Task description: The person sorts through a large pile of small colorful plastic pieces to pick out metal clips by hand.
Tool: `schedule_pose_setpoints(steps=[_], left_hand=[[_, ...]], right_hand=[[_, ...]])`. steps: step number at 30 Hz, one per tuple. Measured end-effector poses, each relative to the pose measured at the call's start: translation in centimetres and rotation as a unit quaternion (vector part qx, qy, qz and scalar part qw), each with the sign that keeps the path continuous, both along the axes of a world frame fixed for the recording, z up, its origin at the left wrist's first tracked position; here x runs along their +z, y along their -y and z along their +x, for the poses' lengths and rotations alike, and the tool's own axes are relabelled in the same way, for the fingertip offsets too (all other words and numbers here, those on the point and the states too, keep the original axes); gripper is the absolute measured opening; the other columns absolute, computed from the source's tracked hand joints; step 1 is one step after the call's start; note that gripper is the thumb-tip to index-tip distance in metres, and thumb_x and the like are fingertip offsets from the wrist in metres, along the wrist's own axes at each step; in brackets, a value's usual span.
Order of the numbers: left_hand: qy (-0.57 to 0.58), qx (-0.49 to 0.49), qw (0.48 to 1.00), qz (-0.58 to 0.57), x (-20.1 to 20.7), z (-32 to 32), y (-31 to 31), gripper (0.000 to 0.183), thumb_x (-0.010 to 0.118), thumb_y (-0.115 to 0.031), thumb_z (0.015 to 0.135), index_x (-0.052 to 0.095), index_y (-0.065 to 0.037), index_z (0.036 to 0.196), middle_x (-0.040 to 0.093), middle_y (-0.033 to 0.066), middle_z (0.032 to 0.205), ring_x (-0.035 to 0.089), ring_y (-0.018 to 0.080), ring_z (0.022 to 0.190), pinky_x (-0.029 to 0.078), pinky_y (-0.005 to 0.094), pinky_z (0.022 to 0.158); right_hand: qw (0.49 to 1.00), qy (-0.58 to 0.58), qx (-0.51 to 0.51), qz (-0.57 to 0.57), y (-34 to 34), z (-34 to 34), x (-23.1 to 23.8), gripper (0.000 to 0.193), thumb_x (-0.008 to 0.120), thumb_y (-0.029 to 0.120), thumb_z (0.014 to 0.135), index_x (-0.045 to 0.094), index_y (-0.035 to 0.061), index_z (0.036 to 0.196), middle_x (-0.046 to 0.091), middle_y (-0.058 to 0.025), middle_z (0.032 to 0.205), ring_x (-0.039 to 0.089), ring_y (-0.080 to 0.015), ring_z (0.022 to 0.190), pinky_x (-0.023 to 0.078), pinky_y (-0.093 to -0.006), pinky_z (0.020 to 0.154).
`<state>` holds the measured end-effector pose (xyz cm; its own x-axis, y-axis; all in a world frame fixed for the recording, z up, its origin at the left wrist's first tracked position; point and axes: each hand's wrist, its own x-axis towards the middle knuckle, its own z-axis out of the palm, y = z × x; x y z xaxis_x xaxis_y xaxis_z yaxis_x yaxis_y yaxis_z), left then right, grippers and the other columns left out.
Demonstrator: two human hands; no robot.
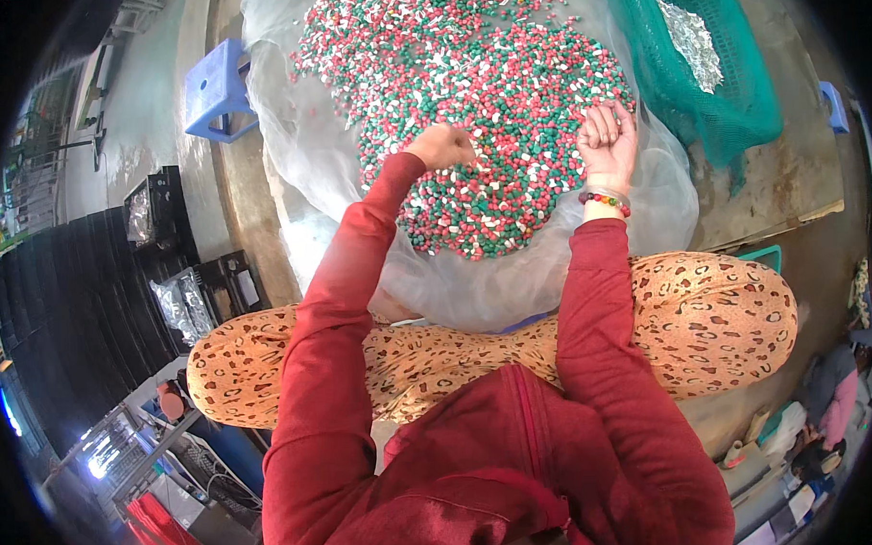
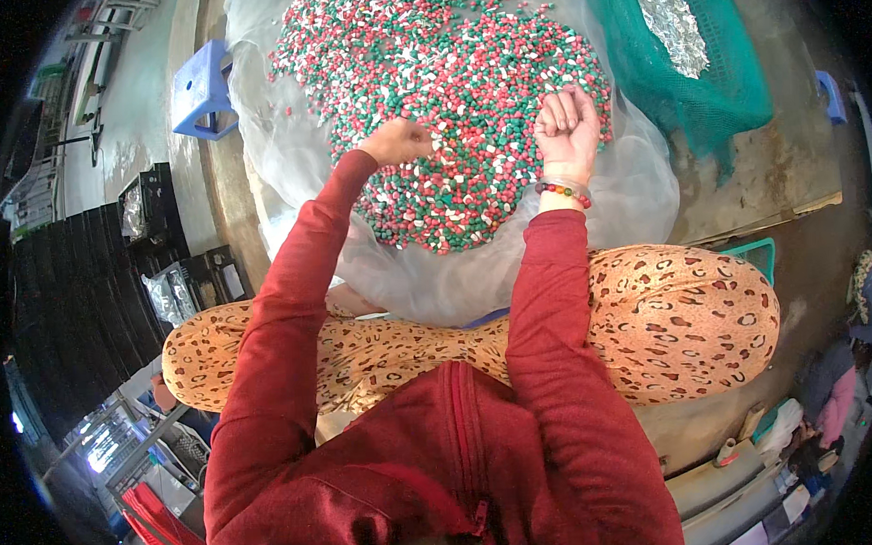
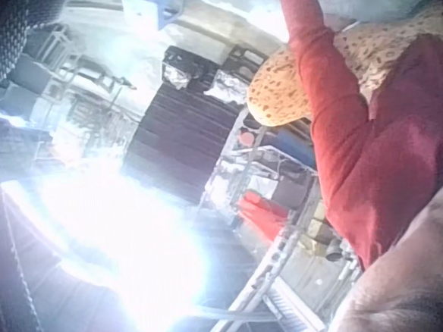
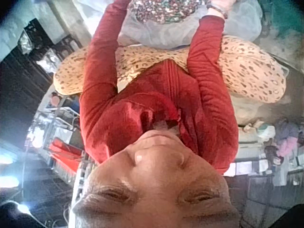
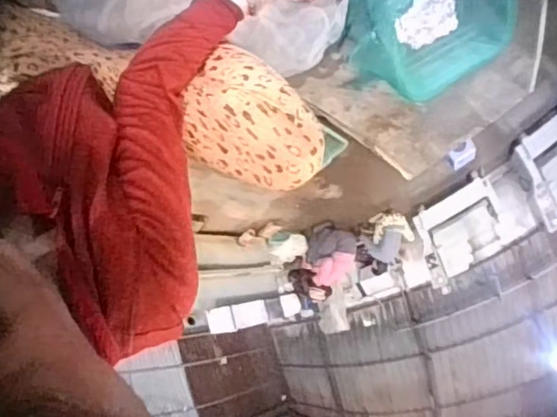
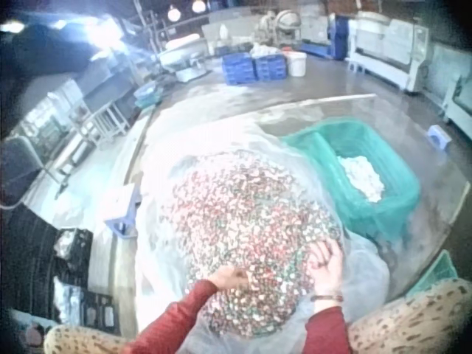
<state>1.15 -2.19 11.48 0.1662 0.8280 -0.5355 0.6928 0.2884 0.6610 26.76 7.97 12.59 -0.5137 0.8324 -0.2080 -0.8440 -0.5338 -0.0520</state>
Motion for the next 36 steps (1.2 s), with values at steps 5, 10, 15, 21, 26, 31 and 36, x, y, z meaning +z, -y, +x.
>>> schedule_pose_setpoints(steps=[5,10,15,21,26,31,36], left_hand=[[-0.133,-0.083,0.983,0.091,1.4,0.7,-2.0,0.027,0.046,-0.025,0.082,0.053,-0.003,0.095,0.057,0.0192,0.086,0.056,0.0354,0.082,0.045,0.0439,0.074],[-0.18,-0.084,0.96,0.196,5.1,6.9,-2.3,0.023,0.052,-0.015,0.077,0.052,0.0,0.093,0.055,0.0202,0.089,0.053,0.0374,0.088,0.044,0.0455,0.079],[-0.212,-0.092,0.911,0.341,6.5,10.5,-2.2,0.026,0.057,-0.012,0.072,0.056,-0.001,0.096,0.053,0.0151,0.103,0.052,0.0305,0.097,0.045,0.0425,0.076],[-0.11,0.121,0.92,0.355,1.7,1.6,-7.3,0.011,0.058,-0.01,0.073,0.064,-0.007,0.081,0.06,0.0131,0.07,0.059,0.0299,0.07,0.047,0.0385,0.066],[-0.227,0.055,0.947,0.22,-5.6,-0.4,-7.6,0.009,0.06,-0.01,0.071,0.063,-0.004,0.077,0.061,0.015,0.069,0.06,0.0298,0.068,0.047,0.0385,0.064],[-0.137,0.106,0.967,0.186,-5.1,-1.4,-7.2,0.014,0.061,-0.017,0.072,0.062,-0.004,0.076,0.062,0.0139,0.071,0.061,0.0271,0.069,0.048,0.036,0.066],[0.116,0.381,0.911,0.107,-3.0,-7.4,-5.1,0.019,0.058,-0.013,0.074,0.059,-0.004,0.091,0.058,0.0108,0.066,0.058,0.0228,0.058,0.049,0.0323,0.063]], right_hand=[[0.974,-0.139,-0.01,-0.178,1.9,-1.4,-2.7,0.01,0.047,0.008,0.085,0.052,0.0004,0.09,0.032,0.002,0.054,0.029,-0.0084,0.049,0.025,-0.0222,0.042],[0.979,0.117,0.082,-0.142,4.2,-5.0,-2.4,0.023,0.049,0.016,0.086,0.053,-0.0026,0.099,0.057,-0.0128,0.102,0.055,-0.0213,0.09,0.047,-0.0327,0.077],[0.991,-0.004,0.127,0.045,5.7,-7.1,-3.2,0.023,0.047,0.021,0.088,0.054,0.0027,0.1,0.057,-0.012,0.103,0.055,-0.023,0.092,0.047,-0.0338,0.079],[0.98,0.164,0.058,-0.092,3.5,-4.5,-7.0,0.015,0.05,0.015,0.088,0.053,0.0002,0.09,0.058,-0.011,0.081,0.057,-0.0208,0.071,0.047,-0.0313,0.062],[0.953,0.296,0.038,-0.043,1.9,-6.2,-3.7,0.015,0.053,0.016,0.087,0.055,0.0011,0.088,0.057,-0.0075,0.077,0.055,-0.0163,0.066,0.045,-0.0264,0.058],[0.896,0.402,0.166,0.09,-5.5,-9.3,-1.9,0.028,0.061,0.032,0.082,0.056,0.0045,0.079,0.042,0.0045,0.054,0.037,-0.0026,0.044,0.027,-0.0174,0.038],[0.531,0.702,0.176,0.44,-10.9,-16.5,-5.8,0.03,0.064,0.036,0.075,0.067,0.0102,0.088,0.059,-0.0074,0.063,0.057,-0.0185,0.063,0.044,-0.0352,0.061]])
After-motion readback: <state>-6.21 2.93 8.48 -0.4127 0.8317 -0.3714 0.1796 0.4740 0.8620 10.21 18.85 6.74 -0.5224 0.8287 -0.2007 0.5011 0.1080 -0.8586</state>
